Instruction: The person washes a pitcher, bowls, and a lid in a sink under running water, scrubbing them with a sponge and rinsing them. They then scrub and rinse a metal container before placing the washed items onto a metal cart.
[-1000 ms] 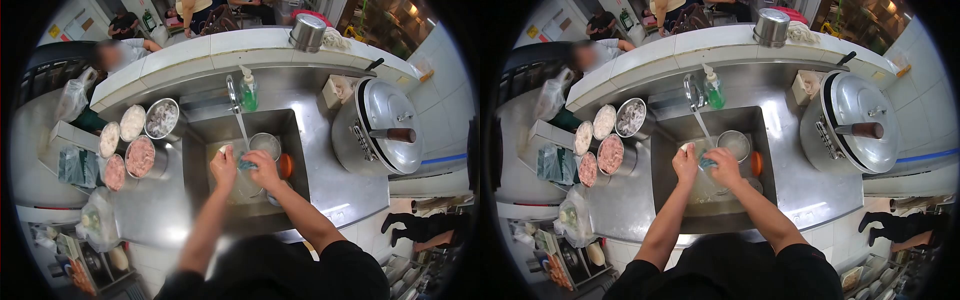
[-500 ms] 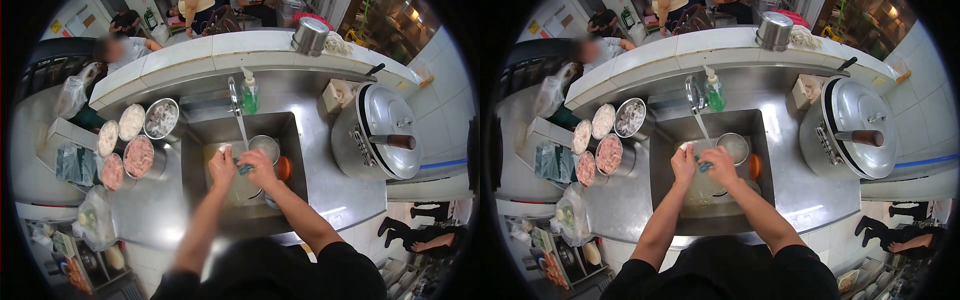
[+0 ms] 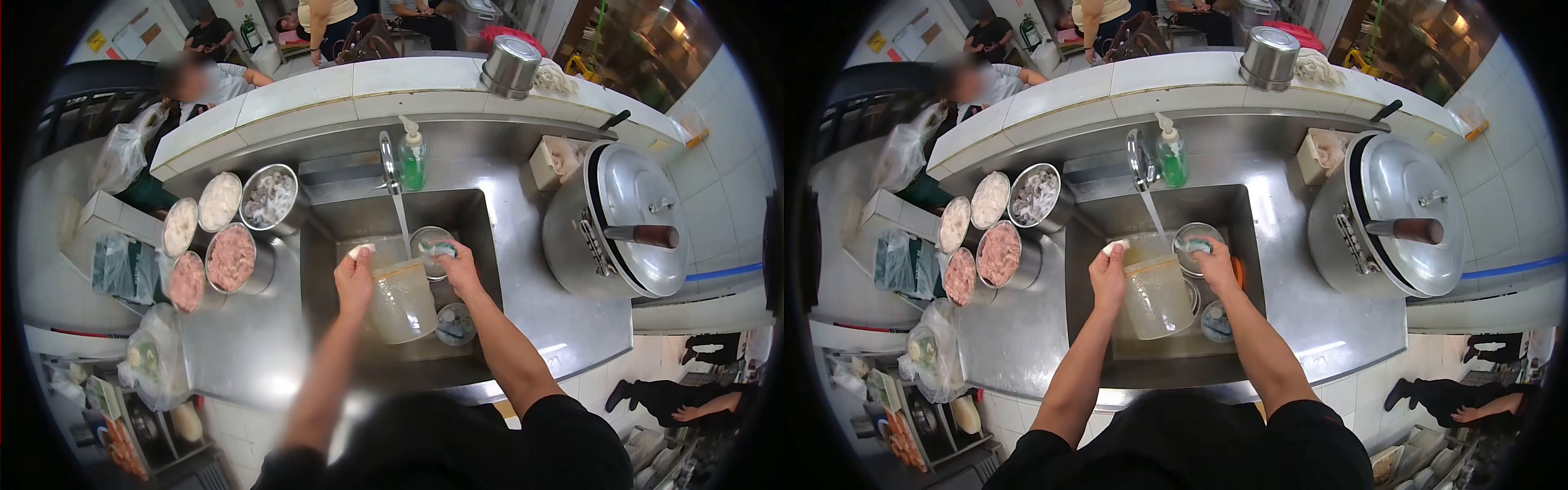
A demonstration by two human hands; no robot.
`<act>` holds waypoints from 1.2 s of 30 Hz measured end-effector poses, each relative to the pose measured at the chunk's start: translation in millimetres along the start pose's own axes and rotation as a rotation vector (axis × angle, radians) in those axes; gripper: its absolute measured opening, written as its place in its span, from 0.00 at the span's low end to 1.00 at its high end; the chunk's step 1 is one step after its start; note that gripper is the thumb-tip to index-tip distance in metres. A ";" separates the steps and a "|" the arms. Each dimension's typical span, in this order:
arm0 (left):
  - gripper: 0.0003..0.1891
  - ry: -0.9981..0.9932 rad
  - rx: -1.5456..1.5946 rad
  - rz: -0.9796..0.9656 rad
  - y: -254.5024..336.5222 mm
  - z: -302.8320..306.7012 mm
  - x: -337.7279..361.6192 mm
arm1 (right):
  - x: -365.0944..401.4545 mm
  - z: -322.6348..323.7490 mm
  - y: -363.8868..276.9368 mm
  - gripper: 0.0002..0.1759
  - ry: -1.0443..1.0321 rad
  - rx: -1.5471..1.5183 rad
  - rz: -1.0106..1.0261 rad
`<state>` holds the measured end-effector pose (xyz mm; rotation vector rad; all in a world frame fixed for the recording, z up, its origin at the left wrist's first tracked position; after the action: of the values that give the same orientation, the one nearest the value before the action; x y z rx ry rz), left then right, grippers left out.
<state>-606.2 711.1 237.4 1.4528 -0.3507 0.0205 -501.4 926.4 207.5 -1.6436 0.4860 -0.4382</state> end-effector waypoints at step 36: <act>0.20 0.179 -0.338 -0.158 -4.3 -39.3 -48.4 | -46.5 -84.6 -39.3 0.28 -0.277 0.909 0.329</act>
<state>-642.5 758.3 218.4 1.1302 -0.0864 -0.0348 -583.9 885.9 256.6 -0.7090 0.2706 -0.1331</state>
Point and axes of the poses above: each hand's wrist, its own x-axis away from the middle knuckle, its own z-axis out of the back of the hand, y = z × x, the point moved 2 cm from there along -x, towards the middle knuckle, and after that the axes turned 14 degrees about z, right-handed, at the moved point
